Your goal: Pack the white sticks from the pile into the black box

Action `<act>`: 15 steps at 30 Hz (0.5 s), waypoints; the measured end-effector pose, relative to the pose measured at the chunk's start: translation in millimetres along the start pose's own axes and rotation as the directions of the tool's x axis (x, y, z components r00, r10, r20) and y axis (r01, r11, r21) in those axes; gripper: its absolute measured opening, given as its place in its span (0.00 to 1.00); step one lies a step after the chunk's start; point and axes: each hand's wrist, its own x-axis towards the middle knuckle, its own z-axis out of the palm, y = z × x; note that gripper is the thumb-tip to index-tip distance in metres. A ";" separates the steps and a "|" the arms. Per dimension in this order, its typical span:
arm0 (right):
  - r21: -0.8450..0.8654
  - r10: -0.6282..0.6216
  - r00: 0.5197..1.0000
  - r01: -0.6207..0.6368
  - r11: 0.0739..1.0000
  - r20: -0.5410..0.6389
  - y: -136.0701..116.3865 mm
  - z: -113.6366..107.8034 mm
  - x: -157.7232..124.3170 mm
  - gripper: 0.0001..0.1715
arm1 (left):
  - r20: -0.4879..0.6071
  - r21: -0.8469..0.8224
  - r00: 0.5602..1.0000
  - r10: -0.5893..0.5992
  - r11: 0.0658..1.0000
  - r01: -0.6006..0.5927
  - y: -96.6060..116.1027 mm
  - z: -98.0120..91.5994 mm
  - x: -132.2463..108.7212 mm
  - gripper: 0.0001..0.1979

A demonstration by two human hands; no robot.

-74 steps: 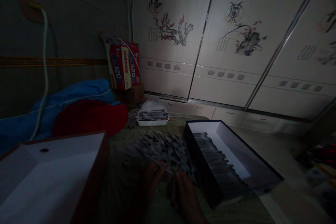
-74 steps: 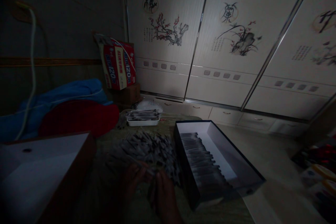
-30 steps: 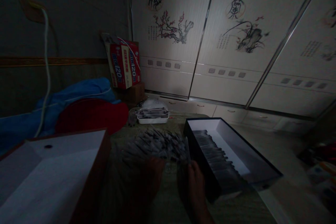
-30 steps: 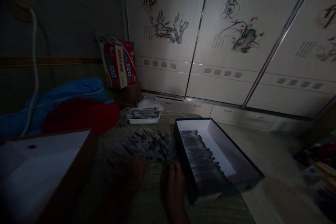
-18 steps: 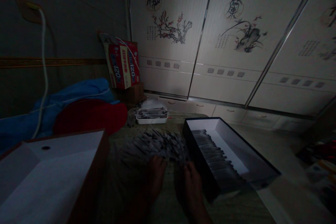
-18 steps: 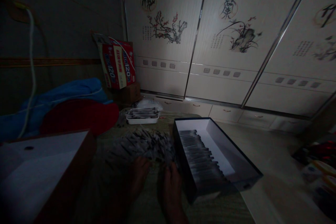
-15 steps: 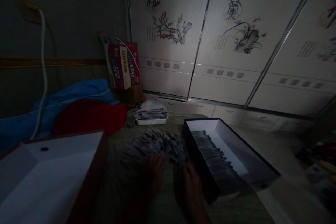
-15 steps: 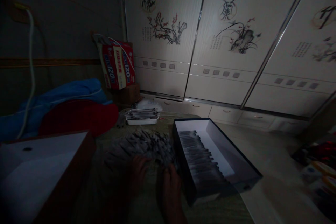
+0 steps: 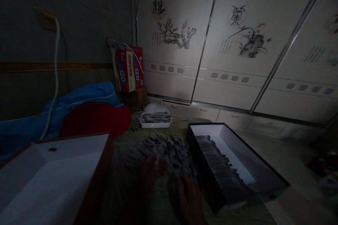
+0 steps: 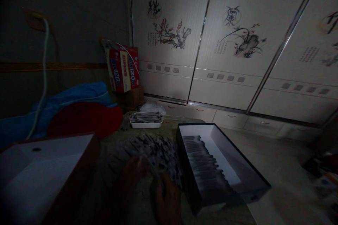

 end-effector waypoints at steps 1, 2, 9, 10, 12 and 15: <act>0.009 -0.012 1.000 0.012 1.000 0.026 -1.7 -0.7 0.7 0.19 | 0.008 -0.044 1.000 -0.003 0.999 0.004 0.0 -0.2 -1.1 0.19; 0.023 -0.028 0.997 0.026 0.999 0.076 -3.9 -1.4 1.5 0.18 | 0.019 -0.074 1.000 -0.003 0.997 0.004 0.3 -0.5 -2.1 0.18; -0.039 -0.157 0.979 0.163 0.986 0.127 -13.4 0.9 1.2 0.14 | 0.092 -0.117 0.995 -0.027 0.992 0.038 4.8 -1.8 -4.4 0.20; -0.024 -0.166 0.979 0.170 0.985 0.121 -14.8 1.5 1.1 0.14 | 0.092 -0.119 0.995 -0.025 0.992 0.036 6.0 -1.6 -5.4 0.20; 0.009 -0.159 0.976 0.159 0.987 0.150 -18.4 1.9 1.6 0.15 | 0.086 -0.093 0.996 -0.028 0.995 0.036 8.8 -0.3 -7.8 0.17; -0.019 -0.137 0.976 0.143 0.990 0.169 -22.7 0.3 3.4 0.16 | 0.083 -0.057 0.996 -0.031 0.998 0.036 10.4 2.8 -10.2 0.16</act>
